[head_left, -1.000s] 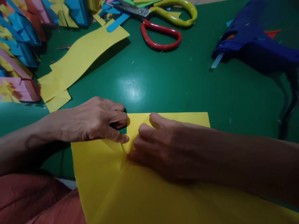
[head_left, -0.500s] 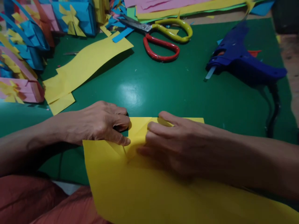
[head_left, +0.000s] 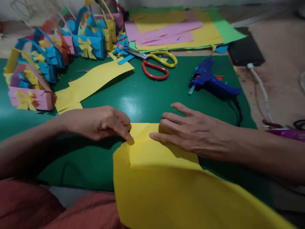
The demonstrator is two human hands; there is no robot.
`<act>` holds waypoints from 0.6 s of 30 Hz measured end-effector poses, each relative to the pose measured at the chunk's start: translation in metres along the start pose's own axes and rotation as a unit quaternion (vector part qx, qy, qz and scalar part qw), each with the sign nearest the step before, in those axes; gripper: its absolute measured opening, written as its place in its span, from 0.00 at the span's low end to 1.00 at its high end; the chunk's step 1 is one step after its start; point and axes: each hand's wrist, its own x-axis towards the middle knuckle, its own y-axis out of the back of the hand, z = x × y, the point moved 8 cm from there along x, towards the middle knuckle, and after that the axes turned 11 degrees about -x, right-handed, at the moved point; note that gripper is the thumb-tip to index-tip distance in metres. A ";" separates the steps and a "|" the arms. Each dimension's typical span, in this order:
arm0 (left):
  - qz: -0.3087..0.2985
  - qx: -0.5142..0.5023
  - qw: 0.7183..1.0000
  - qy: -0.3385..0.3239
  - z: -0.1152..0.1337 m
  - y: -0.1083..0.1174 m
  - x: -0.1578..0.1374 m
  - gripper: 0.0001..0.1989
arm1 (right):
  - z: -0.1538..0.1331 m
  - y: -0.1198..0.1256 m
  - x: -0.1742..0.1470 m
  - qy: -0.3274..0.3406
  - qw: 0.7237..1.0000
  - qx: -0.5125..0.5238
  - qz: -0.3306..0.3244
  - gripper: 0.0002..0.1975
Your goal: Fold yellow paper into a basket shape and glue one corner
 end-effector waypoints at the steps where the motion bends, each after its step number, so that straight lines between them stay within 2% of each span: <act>1: 0.022 -0.033 0.999 0.002 0.002 0.008 0.000 0.16 | -0.001 0.000 0.000 0.005 1.000 -0.012 -0.005 0.18; 4: 0.077 -0.099 0.991 0.042 0.003 0.030 0.006 0.10 | -0.002 0.003 0.000 0.014 0.999 -0.042 -0.010 0.18; 5: 0.071 -0.124 0.988 0.057 0.003 0.030 0.011 0.10 | -0.002 0.004 0.000 0.015 0.999 -0.048 -0.010 0.17; 8: -0.023 -0.181 0.981 0.058 0.010 0.014 0.035 0.10 | -0.002 0.007 0.002 0.005 0.998 -0.055 -0.009 0.15; 12: -0.135 -0.130 0.982 0.033 0.015 -0.012 0.059 0.09 | -0.004 0.008 0.005 -0.023 0.999 -0.042 -0.023 0.11; 16: -0.146 -0.117 0.980 0.066 0.002 -0.018 0.062 0.09 | -0.002 0.006 0.004 -0.058 0.995 -0.027 -0.080 0.13; 18: -0.142 -0.124 0.979 0.078 -0.004 -0.019 0.060 0.09 | 0.007 0.009 -0.004 -0.126 0.984 -0.017 -0.126 0.16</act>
